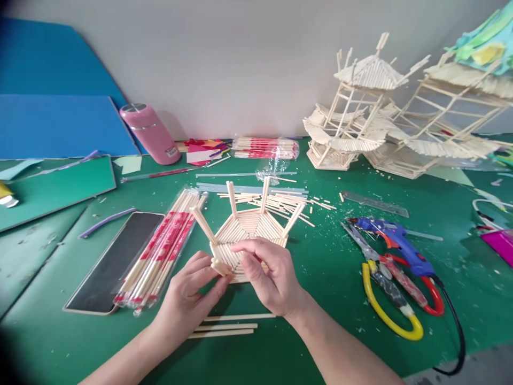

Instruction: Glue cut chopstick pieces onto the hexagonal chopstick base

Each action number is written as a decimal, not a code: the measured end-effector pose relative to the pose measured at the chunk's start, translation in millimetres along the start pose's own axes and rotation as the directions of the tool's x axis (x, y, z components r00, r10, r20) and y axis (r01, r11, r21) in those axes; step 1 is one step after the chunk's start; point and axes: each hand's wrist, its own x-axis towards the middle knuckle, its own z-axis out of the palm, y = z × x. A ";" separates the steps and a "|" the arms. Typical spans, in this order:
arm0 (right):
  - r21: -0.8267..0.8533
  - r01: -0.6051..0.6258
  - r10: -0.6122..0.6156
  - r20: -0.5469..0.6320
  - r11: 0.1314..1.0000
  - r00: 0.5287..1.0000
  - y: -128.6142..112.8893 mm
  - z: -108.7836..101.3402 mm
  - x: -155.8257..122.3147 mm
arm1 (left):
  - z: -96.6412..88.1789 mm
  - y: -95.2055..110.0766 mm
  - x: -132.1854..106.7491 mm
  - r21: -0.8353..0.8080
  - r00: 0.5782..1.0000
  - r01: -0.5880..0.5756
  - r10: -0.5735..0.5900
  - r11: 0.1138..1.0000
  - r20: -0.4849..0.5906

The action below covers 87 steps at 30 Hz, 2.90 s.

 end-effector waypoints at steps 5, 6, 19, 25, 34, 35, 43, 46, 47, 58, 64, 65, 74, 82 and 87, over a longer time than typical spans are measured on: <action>-0.014 -0.024 0.024 -0.042 1.000 0.999 2.7 1.5 0.8 | -0.5 -3.1 0.2 -0.022 1.000 -0.019 0.020 1.000 0.018; -0.013 -0.027 0.026 -0.041 1.000 0.999 2.8 1.3 1.2 | -0.6 -3.8 0.0 -0.028 0.999 -0.025 0.026 0.999 0.020; -0.002 -0.047 0.047 0.185 0.999 0.982 6.0 12.6 -3.2 | -0.9 -4.2 -0.2 -0.041 0.999 -0.047 0.047 0.998 0.011; -0.048 -0.008 0.016 0.159 0.999 0.987 8.3 20.1 -6.6 | 2.8 -3.2 -2.4 -0.036 1.000 -0.018 0.018 0.999 -0.009; -0.210 0.080 -0.042 0.182 0.974 0.982 9.2 18.6 -8.0 | -11.3 -4.7 -6.1 0.058 0.994 0.064 -0.069 0.996 0.085; -0.232 0.090 -0.049 0.178 0.969 0.983 9.5 18.5 -8.0 | -11.5 -7.3 -6.7 0.054 0.995 0.061 -0.065 0.997 0.075; -0.297 0.133 -0.087 0.163 0.946 0.983 11.6 20.7 -9.4 | -6.6 -20.3 -9.2 0.088 0.991 0.038 -0.049 0.995 0.121; -0.299 0.140 -0.100 0.145 0.944 0.984 13.9 21.2 -12.0 | -4.7 -20.1 -10.3 0.101 0.988 0.027 -0.042 0.995 0.147; -0.300 0.140 -0.101 0.142 0.944 0.985 14.8 21.1 -12.8 | -4.2 -20.1 -10.5 0.102 0.988 0.026 -0.041 0.994 0.149; -0.295 0.128 -0.095 0.124 0.947 0.988 18.8 20.9 -15.3 | -3.8 -20.0 -11.4 0.090 0.985 0.047 -0.061 0.995 0.159; -0.292 0.117 -0.084 0.125 0.949 0.989 18.5 20.9 -15.1 | -4.5 -18.8 -9.6 0.100 0.984 0.059 -0.074 0.993 0.161; -0.292 0.114 -0.081 0.125 0.949 0.989 18.4 20.6 -15.2 | -4.5 -18.8 -9.6 0.101 0.984 0.059 -0.075 0.993 0.160; -0.290 0.112 -0.081 0.118 0.950 0.990 18.7 20.6 -15.8 | -4.1 -18.8 -10.8 0.100 0.985 0.056 -0.072 0.993 0.155; -0.293 0.112 -0.081 0.114 0.950 0.990 18.0 20.1 -15.1 | -4.7 -19.3 -9.9 0.098 0.984 0.064 -0.079 0.993 0.161; -0.289 0.110 -0.079 0.116 0.951 0.990 18.0 20.0 -15.1 | -5.1 -18.8 -9.7 0.099 0.983 0.063 -0.079 0.993 0.163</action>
